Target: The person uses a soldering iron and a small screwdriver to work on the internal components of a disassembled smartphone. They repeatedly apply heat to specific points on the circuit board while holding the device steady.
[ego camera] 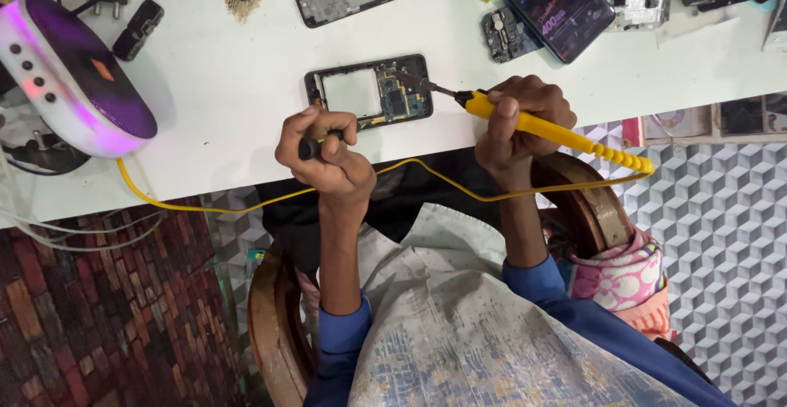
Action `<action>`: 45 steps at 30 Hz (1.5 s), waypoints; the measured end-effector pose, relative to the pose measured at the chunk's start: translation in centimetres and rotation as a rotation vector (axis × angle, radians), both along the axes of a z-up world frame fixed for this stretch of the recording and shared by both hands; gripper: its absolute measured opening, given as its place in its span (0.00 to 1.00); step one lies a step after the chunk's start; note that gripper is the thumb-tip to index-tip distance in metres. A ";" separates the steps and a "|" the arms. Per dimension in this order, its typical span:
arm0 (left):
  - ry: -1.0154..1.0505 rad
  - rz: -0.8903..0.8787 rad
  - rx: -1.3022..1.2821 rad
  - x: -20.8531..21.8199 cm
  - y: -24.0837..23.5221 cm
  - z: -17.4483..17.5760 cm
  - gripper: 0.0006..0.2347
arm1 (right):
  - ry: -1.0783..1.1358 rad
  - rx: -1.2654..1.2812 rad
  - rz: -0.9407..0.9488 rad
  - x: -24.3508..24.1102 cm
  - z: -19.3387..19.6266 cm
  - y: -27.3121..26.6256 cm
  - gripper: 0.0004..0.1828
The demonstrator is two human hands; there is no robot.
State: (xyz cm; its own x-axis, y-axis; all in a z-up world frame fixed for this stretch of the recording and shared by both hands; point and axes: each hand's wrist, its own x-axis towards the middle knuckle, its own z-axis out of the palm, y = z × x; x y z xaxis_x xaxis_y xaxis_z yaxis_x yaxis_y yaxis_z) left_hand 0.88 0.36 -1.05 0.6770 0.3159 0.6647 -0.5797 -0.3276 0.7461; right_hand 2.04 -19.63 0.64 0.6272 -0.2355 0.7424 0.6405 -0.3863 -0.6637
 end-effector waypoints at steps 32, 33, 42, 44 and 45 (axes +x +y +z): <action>0.012 -0.086 -0.046 -0.3 0.1 -0.7 0.16 | -0.009 0.496 0.046 1.1 -0.7 -1.4 0.20; 0.005 -0.088 -0.034 -0.3 0.1 -0.7 0.16 | -0.010 0.492 0.048 1.0 -0.7 -1.4 0.20; -0.024 -0.095 0.021 -0.1 0.3 -0.4 0.15 | -0.022 0.471 0.024 1.2 -0.6 -1.3 0.20; -0.030 -0.099 0.028 0.1 0.5 -0.7 0.15 | -0.019 0.474 0.010 1.2 -0.8 -1.4 0.21; -0.033 -0.101 0.029 0.1 0.4 -0.9 0.15 | -0.012 0.459 0.014 1.2 -0.7 -1.5 0.21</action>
State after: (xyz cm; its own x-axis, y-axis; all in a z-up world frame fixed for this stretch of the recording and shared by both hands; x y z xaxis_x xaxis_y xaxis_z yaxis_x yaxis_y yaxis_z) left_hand 0.97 0.81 -1.92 0.6819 0.2275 0.6951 -0.6350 -0.2875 0.7170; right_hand 3.24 -21.09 -0.10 0.6246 -0.5335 0.5703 0.6522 -0.0454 -0.7567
